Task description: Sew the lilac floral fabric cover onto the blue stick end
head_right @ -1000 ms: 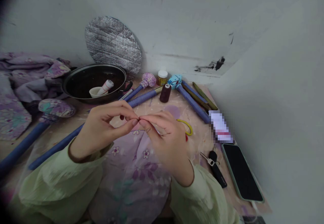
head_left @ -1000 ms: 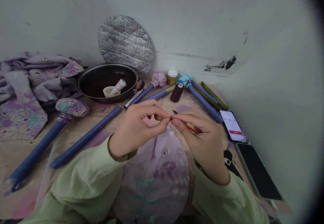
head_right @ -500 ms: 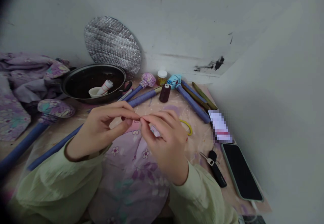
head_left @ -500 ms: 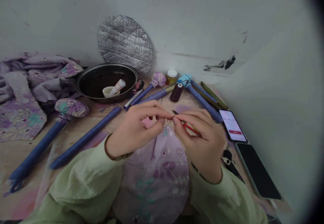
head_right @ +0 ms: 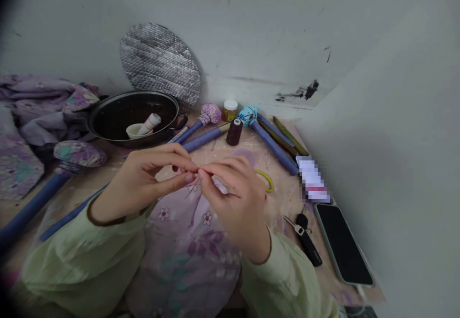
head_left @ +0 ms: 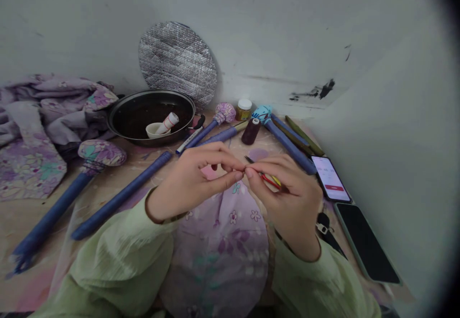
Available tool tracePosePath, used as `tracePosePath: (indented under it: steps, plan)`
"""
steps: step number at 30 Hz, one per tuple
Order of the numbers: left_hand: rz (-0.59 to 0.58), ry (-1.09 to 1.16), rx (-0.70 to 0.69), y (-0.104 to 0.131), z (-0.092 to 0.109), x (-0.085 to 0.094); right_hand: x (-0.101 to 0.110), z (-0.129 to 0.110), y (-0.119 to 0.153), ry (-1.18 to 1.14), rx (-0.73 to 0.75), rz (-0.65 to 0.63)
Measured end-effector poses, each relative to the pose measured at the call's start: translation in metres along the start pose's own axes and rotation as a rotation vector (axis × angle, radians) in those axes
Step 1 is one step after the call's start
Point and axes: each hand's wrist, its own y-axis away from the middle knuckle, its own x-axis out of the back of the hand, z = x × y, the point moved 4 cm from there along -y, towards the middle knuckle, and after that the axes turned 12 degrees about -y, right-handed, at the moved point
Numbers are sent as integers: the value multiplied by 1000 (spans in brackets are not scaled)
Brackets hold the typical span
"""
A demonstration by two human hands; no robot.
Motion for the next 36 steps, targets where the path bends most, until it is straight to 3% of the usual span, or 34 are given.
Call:
tracePosePath:
  steps: [11,21,36]
  plan:
    - [57,-36,11,1,1,-1,-2,-4,-1,16,60,-18]
    - [134,7,28,2,0,3,-9,19,8,-479,-463,-216]
    - [129,-3,60,3,-1,9,5,13,5,-336,-481,-66]
